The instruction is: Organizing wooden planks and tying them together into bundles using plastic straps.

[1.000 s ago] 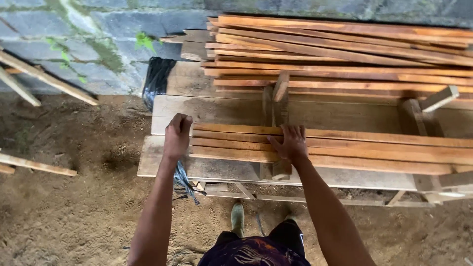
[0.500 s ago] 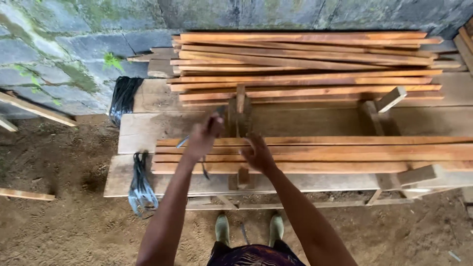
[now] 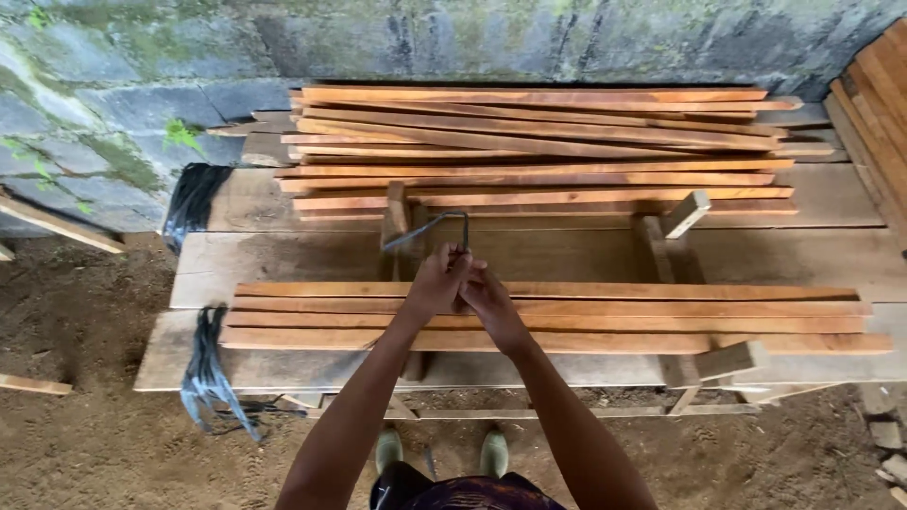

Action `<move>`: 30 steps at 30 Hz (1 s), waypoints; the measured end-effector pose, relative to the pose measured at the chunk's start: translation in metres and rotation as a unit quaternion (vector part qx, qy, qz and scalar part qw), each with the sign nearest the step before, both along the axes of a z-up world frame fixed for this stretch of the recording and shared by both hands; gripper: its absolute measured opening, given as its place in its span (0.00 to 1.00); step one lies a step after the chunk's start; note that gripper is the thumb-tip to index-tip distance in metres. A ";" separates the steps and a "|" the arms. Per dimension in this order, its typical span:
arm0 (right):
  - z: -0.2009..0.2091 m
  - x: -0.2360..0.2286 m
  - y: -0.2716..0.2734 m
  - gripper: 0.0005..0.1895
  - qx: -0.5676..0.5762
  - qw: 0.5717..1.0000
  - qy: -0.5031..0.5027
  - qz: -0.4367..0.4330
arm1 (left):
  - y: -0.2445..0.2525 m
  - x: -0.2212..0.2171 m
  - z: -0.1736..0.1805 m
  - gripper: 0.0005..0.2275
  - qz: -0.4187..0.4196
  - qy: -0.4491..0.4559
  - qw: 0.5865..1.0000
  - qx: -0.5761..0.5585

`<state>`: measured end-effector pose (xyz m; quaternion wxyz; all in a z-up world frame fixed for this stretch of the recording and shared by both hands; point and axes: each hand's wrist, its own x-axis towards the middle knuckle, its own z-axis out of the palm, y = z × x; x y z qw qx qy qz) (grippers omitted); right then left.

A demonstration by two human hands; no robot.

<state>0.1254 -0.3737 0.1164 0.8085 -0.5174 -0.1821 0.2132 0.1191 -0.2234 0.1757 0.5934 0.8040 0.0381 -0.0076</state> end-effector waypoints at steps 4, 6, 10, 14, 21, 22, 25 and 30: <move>-0.002 0.024 -0.047 0.18 -0.142 0.987 0.013 -0.069 | -0.028 0.018 -0.011 0.15 0.045 0.033 0.995 -0.088; -0.005 0.033 -0.064 0.15 -0.189 0.976 0.009 -0.110 | -0.043 0.017 -0.001 0.15 0.062 0.033 0.992 -0.104; -0.015 0.034 -0.081 0.24 -0.108 0.993 -0.023 -0.044 | -0.074 0.010 0.003 0.14 0.034 0.033 0.982 -0.183; -0.004 0.031 -0.083 0.31 -0.076 0.996 0.045 -0.027 | -0.089 0.027 -0.046 0.15 0.034 0.047 0.972 -0.227; 0.008 0.044 -0.129 0.12 -0.216 0.968 0.003 -0.126 | -0.059 0.047 -0.081 0.18 0.102 0.023 0.969 -0.223; 0.014 0.047 -0.138 0.11 -0.269 0.952 -0.057 -0.133 | -0.050 0.041 -0.066 0.12 0.104 0.036 0.969 -0.222; 0.047 0.053 -0.158 0.12 -0.402 0.890 -0.190 -0.103 | -0.037 0.027 -0.060 0.04 0.104 0.036 0.966 -0.234; -0.054 0.109 -0.193 0.21 -0.704 0.633 -0.316 -0.067 | -0.025 0.015 -0.094 0.06 0.094 -0.007 0.971 -0.219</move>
